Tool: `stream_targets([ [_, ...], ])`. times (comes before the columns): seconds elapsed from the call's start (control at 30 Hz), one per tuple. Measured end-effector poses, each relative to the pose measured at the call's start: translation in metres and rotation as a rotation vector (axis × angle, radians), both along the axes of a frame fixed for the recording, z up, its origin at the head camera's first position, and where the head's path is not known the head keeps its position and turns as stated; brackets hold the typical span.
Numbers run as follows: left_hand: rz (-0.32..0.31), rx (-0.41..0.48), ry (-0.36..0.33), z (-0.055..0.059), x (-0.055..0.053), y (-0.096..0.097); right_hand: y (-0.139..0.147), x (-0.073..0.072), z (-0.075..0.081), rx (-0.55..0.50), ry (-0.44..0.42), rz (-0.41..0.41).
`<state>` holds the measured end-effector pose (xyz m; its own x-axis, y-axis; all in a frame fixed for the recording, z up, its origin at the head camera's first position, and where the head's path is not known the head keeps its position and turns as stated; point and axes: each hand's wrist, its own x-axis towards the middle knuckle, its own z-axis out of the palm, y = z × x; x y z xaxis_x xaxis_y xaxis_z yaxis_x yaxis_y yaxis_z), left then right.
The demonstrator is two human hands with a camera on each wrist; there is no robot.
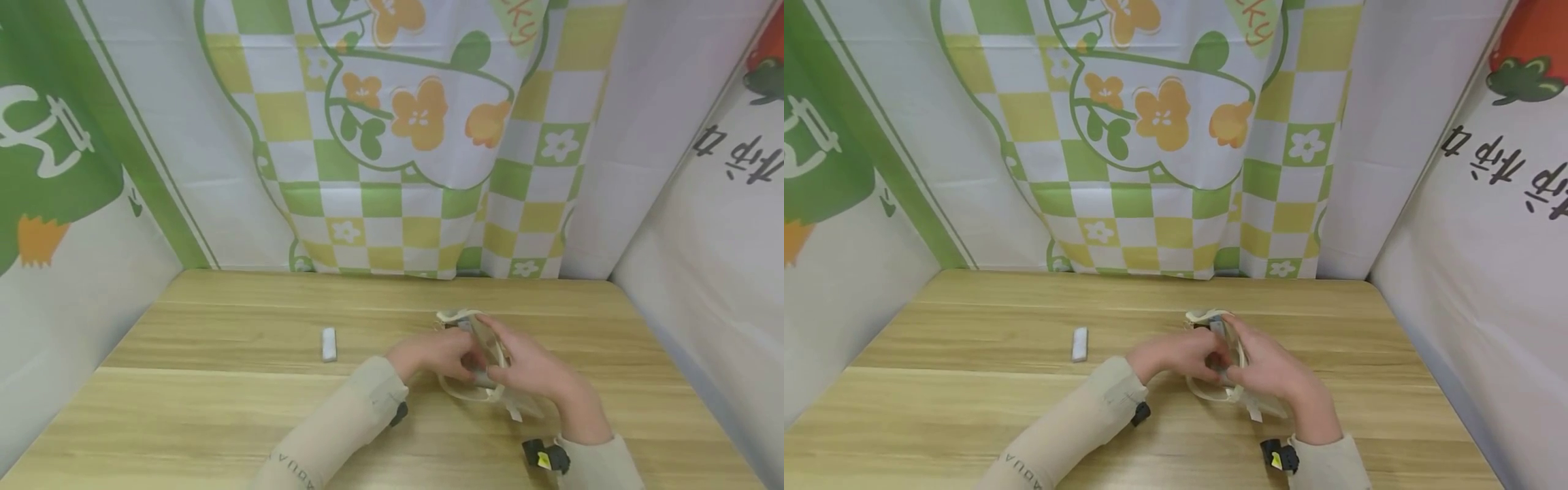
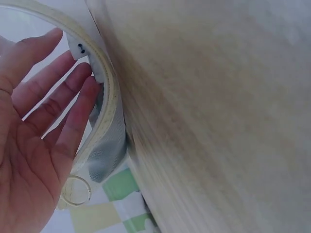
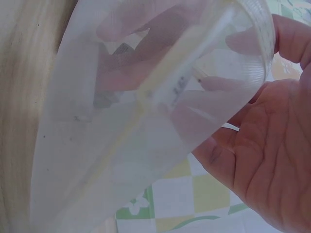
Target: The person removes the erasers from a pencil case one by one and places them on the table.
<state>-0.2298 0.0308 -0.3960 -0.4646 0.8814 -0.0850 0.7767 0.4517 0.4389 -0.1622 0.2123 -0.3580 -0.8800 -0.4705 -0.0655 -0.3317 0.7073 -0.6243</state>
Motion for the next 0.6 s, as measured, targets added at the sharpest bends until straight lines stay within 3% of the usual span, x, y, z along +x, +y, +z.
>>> stream_targets([
  [0.3, 0.025, -0.04, 0.028, -0.0018, 0.0016, 0.0022, 0.0004, -0.001, -0.0011, 0.012, 0.061, 0.016],
  [0.6, 0.002, -0.033, 0.063, -0.0067, -0.0016, 0.0022, -0.0008, -0.0005, -0.0003, 0.023, 0.103, 0.024],
])
